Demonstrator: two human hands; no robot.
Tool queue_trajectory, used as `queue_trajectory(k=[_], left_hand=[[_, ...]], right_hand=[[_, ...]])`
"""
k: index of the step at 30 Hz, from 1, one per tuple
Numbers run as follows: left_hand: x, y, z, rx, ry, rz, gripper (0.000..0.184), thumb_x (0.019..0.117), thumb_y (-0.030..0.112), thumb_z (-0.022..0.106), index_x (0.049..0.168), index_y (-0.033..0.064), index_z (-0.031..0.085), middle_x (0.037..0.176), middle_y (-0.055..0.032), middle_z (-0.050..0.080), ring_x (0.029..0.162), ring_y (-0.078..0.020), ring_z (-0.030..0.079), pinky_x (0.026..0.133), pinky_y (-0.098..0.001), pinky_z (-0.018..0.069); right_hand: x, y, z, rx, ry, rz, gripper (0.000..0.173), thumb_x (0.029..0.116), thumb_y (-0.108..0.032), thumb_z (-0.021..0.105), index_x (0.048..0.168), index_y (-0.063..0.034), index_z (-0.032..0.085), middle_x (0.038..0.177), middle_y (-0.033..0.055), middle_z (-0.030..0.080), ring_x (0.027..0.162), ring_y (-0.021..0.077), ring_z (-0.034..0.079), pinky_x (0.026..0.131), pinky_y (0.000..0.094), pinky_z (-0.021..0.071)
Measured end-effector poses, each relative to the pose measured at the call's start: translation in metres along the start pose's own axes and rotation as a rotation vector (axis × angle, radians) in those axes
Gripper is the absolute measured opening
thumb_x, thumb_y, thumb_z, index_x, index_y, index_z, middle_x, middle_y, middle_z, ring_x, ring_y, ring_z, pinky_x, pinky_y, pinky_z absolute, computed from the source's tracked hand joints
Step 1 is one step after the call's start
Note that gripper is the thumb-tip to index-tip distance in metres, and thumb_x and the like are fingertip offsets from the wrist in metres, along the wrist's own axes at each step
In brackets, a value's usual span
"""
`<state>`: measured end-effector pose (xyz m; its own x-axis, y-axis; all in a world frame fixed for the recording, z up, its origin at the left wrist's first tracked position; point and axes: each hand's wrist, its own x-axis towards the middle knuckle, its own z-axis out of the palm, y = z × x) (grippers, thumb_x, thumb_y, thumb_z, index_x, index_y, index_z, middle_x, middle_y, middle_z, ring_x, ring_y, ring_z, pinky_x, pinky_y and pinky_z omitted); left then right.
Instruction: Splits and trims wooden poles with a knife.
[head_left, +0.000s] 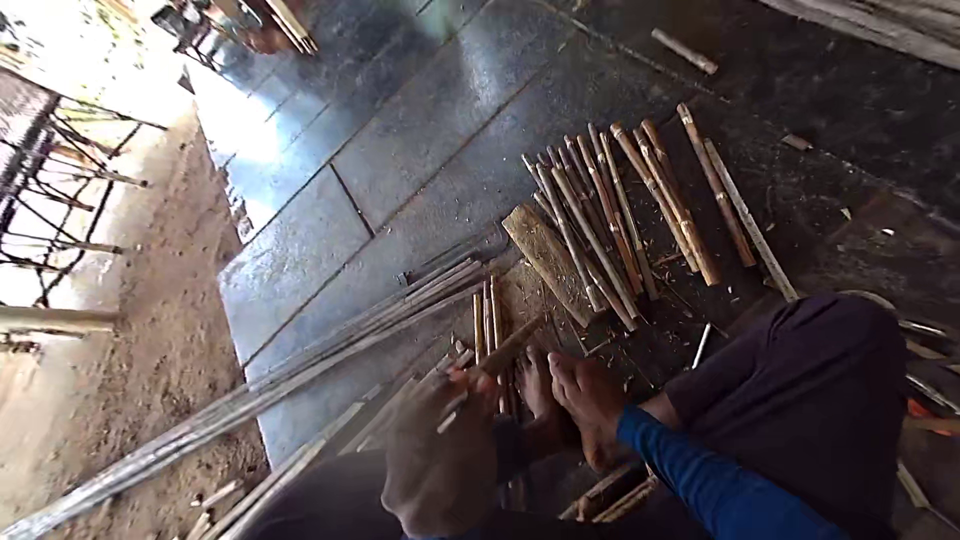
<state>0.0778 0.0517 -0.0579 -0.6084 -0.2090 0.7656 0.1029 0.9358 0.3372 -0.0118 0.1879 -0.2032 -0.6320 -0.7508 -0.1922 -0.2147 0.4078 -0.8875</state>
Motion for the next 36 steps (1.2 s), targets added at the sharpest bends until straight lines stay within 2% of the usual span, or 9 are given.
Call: queue_trajectory(k=[3, 6, 9, 15, 18, 21, 24, 34, 36], left_hand=[[-0.002, -0.004, -0.001, -0.023, -0.003, 0.014, 0.018, 0.0879, 0.005, 0.079, 0.103, 0.0145, 0.077, 0.115, -0.0010, 0.070, 0.109, -0.0177, 0.069, 0.092, -0.0345, 0.0617], [0.002, -0.006, 0.003, -0.021, -0.016, 0.053, 0.017, 0.0881, 0.003, 0.078, 0.103, 0.0109, 0.076, 0.116, -0.0030, 0.071, 0.108, -0.0187, 0.070, 0.092, -0.0352, 0.0628], [0.003, -0.010, 0.005, -0.039, -0.023, 0.055, 0.016, 0.0875, 0.006, 0.080, 0.102, 0.0112, 0.076, 0.117, -0.0016, 0.071, 0.109, -0.0187, 0.070, 0.093, -0.0352, 0.0625], [0.003, -0.006, 0.006, -0.059, -0.038, 0.063, 0.018, 0.0849, 0.010, 0.084, 0.101, 0.0132, 0.077, 0.115, -0.0002, 0.072, 0.108, -0.0185, 0.070, 0.093, -0.0356, 0.0620], [0.005, 0.002, 0.007, -0.039, -0.013, 0.060, 0.016, 0.0840, 0.008, 0.084, 0.097, 0.0116, 0.076, 0.111, -0.0010, 0.072, 0.105, -0.0179, 0.071, 0.092, -0.0342, 0.0628], [0.008, -0.002, 0.010, -0.020, -0.015, 0.049, 0.017, 0.0850, 0.010, 0.084, 0.100, 0.0130, 0.075, 0.114, 0.0007, 0.071, 0.107, -0.0162, 0.070, 0.093, -0.0325, 0.0618], [0.005, 0.002, 0.007, -0.005, -0.001, 0.043, 0.018, 0.0837, 0.009, 0.085, 0.098, 0.0127, 0.075, 0.110, -0.0005, 0.071, 0.104, -0.0164, 0.071, 0.091, -0.0330, 0.0625], [0.006, 0.001, 0.009, -0.020, -0.046, 0.004, 0.015, 0.0896, 0.008, 0.078, 0.104, 0.0124, 0.075, 0.115, -0.0004, 0.069, 0.109, -0.0151, 0.069, 0.094, -0.0312, 0.0611], [0.005, 0.004, 0.009, -0.044, -0.045, -0.005, 0.017, 0.0897, 0.005, 0.076, 0.106, 0.0115, 0.076, 0.118, -0.0035, 0.068, 0.111, -0.0171, 0.069, 0.095, -0.0327, 0.0616]], right_hand=[[0.005, -0.016, 0.000, -0.013, 0.096, -0.193, 0.068, 0.1090, -0.055, 0.019, 0.095, -0.0097, 0.068, 0.068, 0.0072, 0.063, 0.065, 0.0248, 0.068, 0.057, 0.0476, 0.0556], [0.003, 0.000, 0.001, 0.077, 0.046, -0.118, 0.068, 0.1088, -0.056, 0.021, 0.097, -0.0099, 0.069, 0.077, 0.0094, 0.067, 0.076, 0.0269, 0.069, 0.070, 0.0522, 0.0555], [0.004, -0.015, -0.009, 0.059, 0.097, -0.286, 0.074, 0.1078, -0.060, 0.012, 0.092, -0.0088, 0.064, 0.069, 0.0082, 0.062, 0.066, 0.0246, 0.066, 0.057, 0.0466, 0.0542], [0.003, -0.011, -0.007, 0.005, 0.127, -0.256, 0.073, 0.1075, -0.060, 0.014, 0.094, -0.0097, 0.065, 0.066, 0.0066, 0.061, 0.062, 0.0243, 0.066, 0.055, 0.0461, 0.0530], [0.001, 0.000, -0.005, 0.064, -0.021, 0.020, 0.071, 0.1069, -0.062, 0.021, 0.101, -0.0107, 0.070, 0.084, 0.0118, 0.069, 0.085, 0.0303, 0.071, 0.077, 0.0568, 0.0562], [0.007, -0.014, -0.017, 0.016, 0.054, -0.182, 0.069, 0.1091, -0.056, 0.018, 0.095, -0.0090, 0.067, 0.073, 0.0095, 0.065, 0.070, 0.0264, 0.069, 0.060, 0.0484, 0.0553], [0.004, 0.001, -0.002, 0.074, -0.019, -0.037, 0.069, 0.1080, -0.059, 0.021, 0.099, -0.0112, 0.069, 0.079, 0.0105, 0.067, 0.079, 0.0287, 0.070, 0.072, 0.0538, 0.0561], [0.008, -0.003, -0.003, 0.054, 0.086, -0.175, 0.072, 0.1068, -0.062, 0.016, 0.091, -0.0106, 0.064, 0.065, 0.0053, 0.059, 0.062, 0.0225, 0.065, 0.056, 0.0456, 0.0536], [0.007, 0.004, 0.001, 0.111, 0.020, -0.021, 0.071, 0.1062, -0.064, 0.020, 0.098, -0.0132, 0.069, 0.075, 0.0067, 0.066, 0.074, 0.0247, 0.069, 0.069, 0.0518, 0.0566]])
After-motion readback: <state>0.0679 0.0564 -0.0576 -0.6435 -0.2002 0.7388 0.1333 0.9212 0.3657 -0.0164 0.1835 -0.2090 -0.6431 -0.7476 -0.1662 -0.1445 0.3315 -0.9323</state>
